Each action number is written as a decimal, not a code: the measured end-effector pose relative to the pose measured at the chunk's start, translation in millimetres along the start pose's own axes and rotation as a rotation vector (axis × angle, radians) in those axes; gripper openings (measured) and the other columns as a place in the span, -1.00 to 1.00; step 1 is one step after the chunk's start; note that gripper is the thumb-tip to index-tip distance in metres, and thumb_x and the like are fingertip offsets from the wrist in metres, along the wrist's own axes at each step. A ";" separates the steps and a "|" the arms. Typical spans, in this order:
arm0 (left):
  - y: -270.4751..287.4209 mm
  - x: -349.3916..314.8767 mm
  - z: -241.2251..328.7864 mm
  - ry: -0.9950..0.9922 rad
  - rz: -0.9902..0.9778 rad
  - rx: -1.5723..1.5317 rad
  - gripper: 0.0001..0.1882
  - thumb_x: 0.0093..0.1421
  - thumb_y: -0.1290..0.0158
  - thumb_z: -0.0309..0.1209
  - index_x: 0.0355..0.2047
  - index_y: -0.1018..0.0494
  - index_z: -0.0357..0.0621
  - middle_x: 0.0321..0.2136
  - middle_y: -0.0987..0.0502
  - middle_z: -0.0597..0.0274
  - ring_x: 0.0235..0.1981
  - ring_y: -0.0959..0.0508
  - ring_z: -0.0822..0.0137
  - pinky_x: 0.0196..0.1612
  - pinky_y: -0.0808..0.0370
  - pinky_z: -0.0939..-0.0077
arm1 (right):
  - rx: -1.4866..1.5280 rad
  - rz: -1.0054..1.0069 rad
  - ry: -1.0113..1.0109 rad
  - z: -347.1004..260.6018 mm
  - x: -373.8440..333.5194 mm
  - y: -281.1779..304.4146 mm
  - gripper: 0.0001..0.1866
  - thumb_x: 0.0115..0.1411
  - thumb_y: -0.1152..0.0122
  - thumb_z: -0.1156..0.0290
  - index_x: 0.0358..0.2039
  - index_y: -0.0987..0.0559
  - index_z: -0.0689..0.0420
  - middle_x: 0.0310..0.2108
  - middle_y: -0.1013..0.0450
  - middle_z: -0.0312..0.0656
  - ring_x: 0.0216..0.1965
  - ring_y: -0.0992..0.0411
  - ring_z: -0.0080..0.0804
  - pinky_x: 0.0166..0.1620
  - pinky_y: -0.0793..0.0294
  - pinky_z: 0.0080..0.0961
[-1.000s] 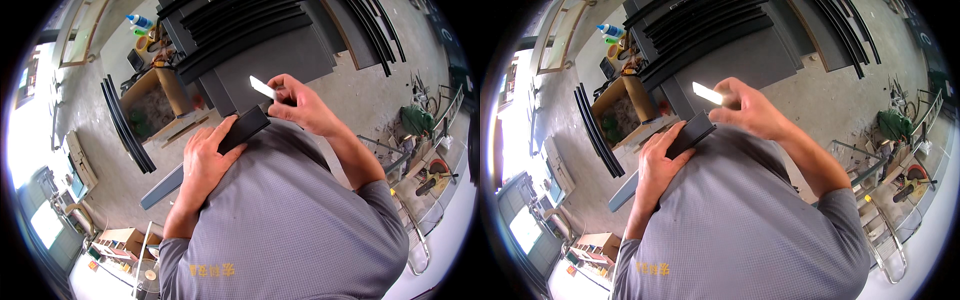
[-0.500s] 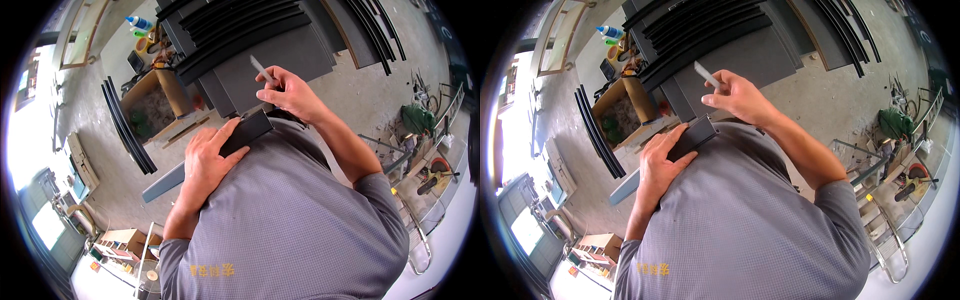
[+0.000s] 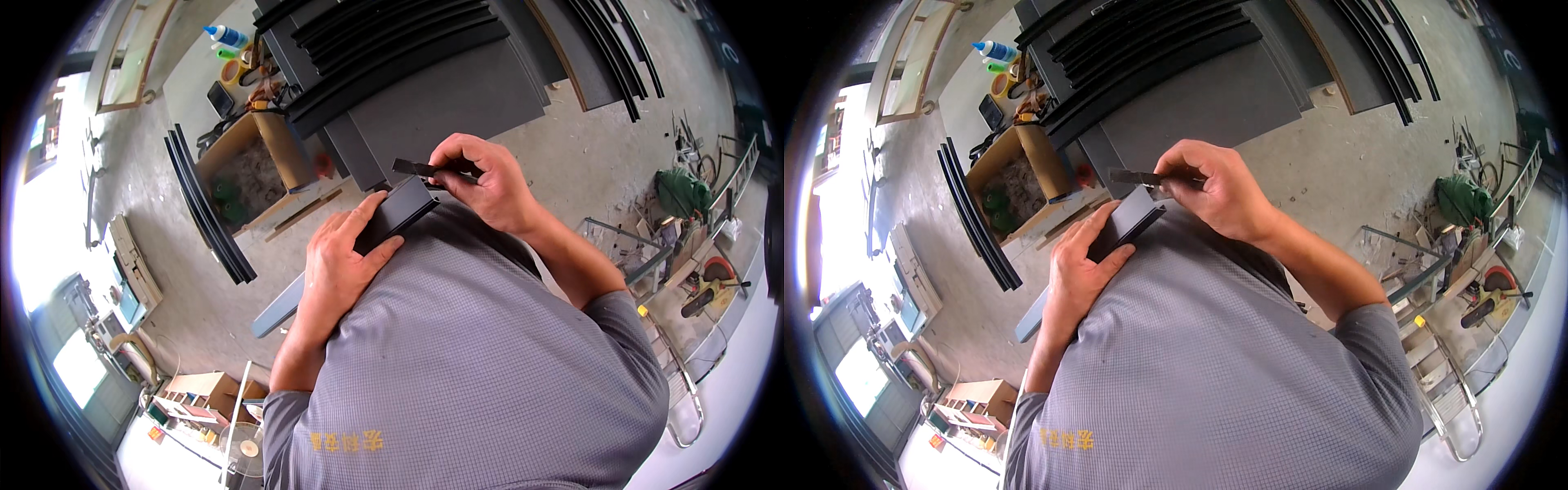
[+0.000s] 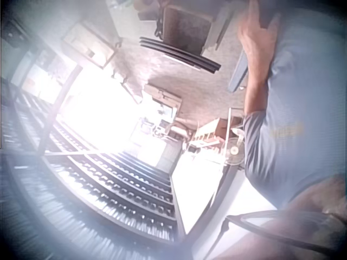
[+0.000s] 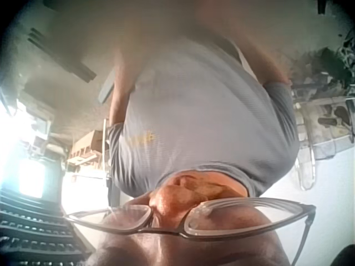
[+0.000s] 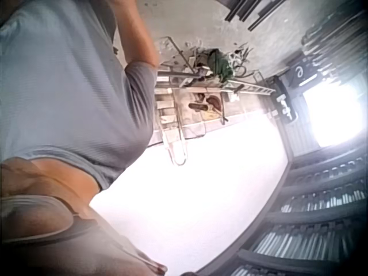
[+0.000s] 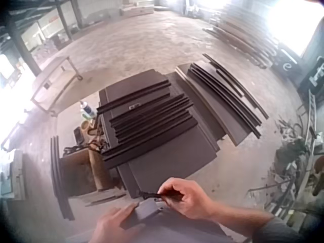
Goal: The person uses a handheld blade to scrape and deburr the edges of black metal profile segments, handling them individually from a stack.
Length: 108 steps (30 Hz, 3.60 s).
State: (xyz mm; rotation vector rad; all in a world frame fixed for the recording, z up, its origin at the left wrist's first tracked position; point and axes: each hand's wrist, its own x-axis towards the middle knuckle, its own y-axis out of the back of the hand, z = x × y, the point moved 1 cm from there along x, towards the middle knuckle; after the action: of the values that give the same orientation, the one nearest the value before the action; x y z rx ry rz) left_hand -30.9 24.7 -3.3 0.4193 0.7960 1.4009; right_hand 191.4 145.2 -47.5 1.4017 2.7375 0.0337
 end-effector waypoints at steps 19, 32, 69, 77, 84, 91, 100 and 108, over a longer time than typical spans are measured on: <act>-0.3 -1.0 1.9 0.093 -0.010 -0.047 -0.34 0.16 -0.38 -0.24 0.28 -0.49 0.03 -0.20 -0.65 -0.03 -0.13 -0.64 0.00 0.00 -0.56 0.20 | -0.178 -0.073 0.211 -23.7 -14.4 16.6 -0.87 0.20 -0.29 0.71 -0.25 -0.62 0.24 -0.27 -0.59 -0.11 -0.24 -0.60 -0.18 -0.17 -0.59 -0.41; 3.4 26.0 -1.4 0.038 0.117 0.130 -0.32 0.13 -0.39 -0.30 0.29 -0.50 0.03 -0.22 -0.63 0.07 -0.13 -0.61 0.05 0.04 -0.52 0.19 | 0.111 -0.192 -0.091 -8.2 -20.7 32.5 -0.89 0.21 -0.35 0.67 -0.24 -0.66 0.26 0.18 -0.50 -0.06 -0.11 -0.59 -0.42 -0.03 -0.59 -0.50; -48.6 116.2 -123.3 -0.060 0.551 0.288 -0.50 -0.05 -0.44 -0.47 -0.03 -0.62 -0.11 0.03 -0.60 0.19 0.12 -0.50 0.06 0.24 -0.36 0.15 | 0.130 0.378 -0.418 116.7 92.4 238.7 -0.81 0.36 -0.26 0.54 -0.06 -0.63 0.34 -0.23 -0.58 -0.27 -0.25 -0.53 -0.57 -0.08 -0.52 -0.61; -80.8 49.9 -189.2 0.360 0.755 -0.639 -0.29 0.32 -0.08 -0.62 0.47 -0.18 -0.30 0.40 -0.29 0.01 0.40 -0.33 0.11 0.44 -0.22 0.26 | 0.083 0.431 -0.385 121.3 85.0 230.1 -0.77 0.35 -0.28 0.55 -0.03 -0.63 0.39 -0.12 -0.57 -0.22 -0.23 -0.55 -0.58 -0.05 -0.55 -0.60; -94.5 64.8 -166.0 0.225 0.590 -1.099 -0.19 0.35 0.00 -0.68 0.55 0.06 -0.37 0.47 -0.16 -0.14 0.49 -0.20 0.12 0.50 -0.08 0.32 | 0.097 0.390 -0.360 126.0 84.2 214.9 -0.79 0.36 -0.30 0.54 -0.04 -0.65 0.33 -0.14 -0.57 -0.24 -0.21 -0.57 -0.54 -0.05 -0.57 -0.58; -92.6 76.9 -184.8 0.238 0.578 -1.069 -0.16 0.35 -0.02 -0.66 0.57 0.06 -0.22 0.41 -0.27 -0.13 0.42 -0.30 0.18 0.45 -0.19 0.36 | 0.097 0.369 -0.352 128.6 96.0 211.6 -0.80 0.34 -0.33 0.53 -0.05 -0.66 0.30 -0.20 -0.58 -0.30 -0.23 -0.58 -0.53 -0.11 -0.59 -0.58; -84.5 103.3 -201.8 0.245 0.541 -1.055 -0.05 0.26 -0.09 -0.61 0.58 0.10 -0.19 0.49 -0.16 -0.08 0.45 -0.26 0.13 0.43 -0.21 0.34 | 0.079 0.339 -0.316 128.3 119.9 209.4 -0.89 0.34 -0.31 0.52 -0.15 -0.67 0.23 -0.30 -0.58 -0.32 -0.31 -0.58 -0.58 -0.13 -0.57 -0.62; -66.5 120.8 -194.5 0.249 0.492 -0.992 -0.03 0.27 -0.09 -0.60 0.60 0.15 -0.16 0.45 -0.20 -0.25 0.48 -0.22 0.06 0.41 -0.27 0.30 | 0.094 0.322 -0.299 137.2 142.0 217.4 -0.92 0.34 -0.30 0.52 -0.19 -0.65 0.21 -0.32 -0.57 -0.33 -0.31 -0.58 -0.57 -0.10 -0.54 -0.63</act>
State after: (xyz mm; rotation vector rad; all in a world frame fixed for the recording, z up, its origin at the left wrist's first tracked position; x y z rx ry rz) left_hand -124.6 94.6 -211.1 -0.3681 0.1019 2.1330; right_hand 294.1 386.0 -180.5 1.7016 2.2812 -0.2687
